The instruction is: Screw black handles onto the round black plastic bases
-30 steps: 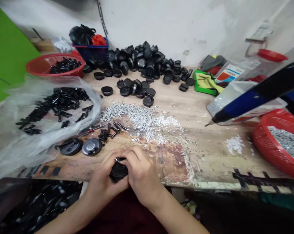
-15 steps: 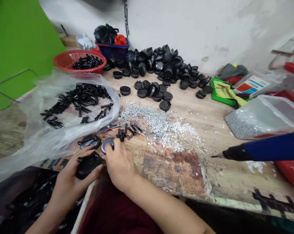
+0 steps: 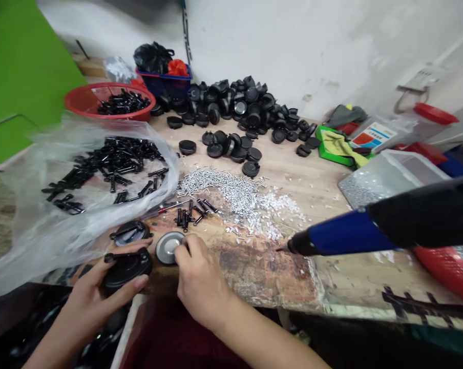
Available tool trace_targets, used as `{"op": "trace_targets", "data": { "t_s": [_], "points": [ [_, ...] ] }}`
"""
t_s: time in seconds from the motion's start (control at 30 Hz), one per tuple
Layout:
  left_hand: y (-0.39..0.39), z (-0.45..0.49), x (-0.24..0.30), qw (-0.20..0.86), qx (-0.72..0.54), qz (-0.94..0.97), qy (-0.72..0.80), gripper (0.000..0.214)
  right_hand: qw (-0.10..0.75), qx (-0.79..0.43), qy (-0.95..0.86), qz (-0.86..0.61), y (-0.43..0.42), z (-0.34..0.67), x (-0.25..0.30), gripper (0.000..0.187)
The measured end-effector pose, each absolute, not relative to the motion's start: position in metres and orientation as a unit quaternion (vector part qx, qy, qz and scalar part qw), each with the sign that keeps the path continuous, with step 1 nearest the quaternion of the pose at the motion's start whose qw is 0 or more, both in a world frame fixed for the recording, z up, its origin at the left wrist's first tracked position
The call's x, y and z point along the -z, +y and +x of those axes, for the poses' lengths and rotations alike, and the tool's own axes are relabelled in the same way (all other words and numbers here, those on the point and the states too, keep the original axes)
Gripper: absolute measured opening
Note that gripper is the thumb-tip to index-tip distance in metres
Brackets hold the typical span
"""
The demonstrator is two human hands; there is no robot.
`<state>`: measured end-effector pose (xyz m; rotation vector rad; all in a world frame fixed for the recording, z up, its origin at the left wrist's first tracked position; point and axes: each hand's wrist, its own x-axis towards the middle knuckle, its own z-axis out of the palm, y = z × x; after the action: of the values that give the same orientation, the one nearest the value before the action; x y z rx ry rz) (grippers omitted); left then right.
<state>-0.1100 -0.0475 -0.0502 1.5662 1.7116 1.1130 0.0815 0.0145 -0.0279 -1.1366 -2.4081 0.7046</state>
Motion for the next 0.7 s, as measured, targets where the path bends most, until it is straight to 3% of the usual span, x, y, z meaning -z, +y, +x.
{"op": "trace_targets", "data": {
  "t_s": [0.3, 0.53, 0.7],
  "points": [
    [-0.01, -0.077, 0.068, -0.009, -0.319, 0.697, 0.642, 0.05, 0.213, -0.222, -0.841, -0.445, 0.019, 0.129, 0.043, 0.015],
    [-0.012, -0.073, 0.07, -0.002, -0.339, 0.661, 0.67, 0.084, 0.25, -0.271, -0.825, -0.428, 0.023, 0.132, 0.047, 0.019],
    [-0.019, -0.061, 0.05, -0.054, -0.311, 0.703, 0.638, 0.057, 0.267, -0.289, -0.823, -0.411, 0.026, 0.135, 0.047, 0.024]
  ]
}}
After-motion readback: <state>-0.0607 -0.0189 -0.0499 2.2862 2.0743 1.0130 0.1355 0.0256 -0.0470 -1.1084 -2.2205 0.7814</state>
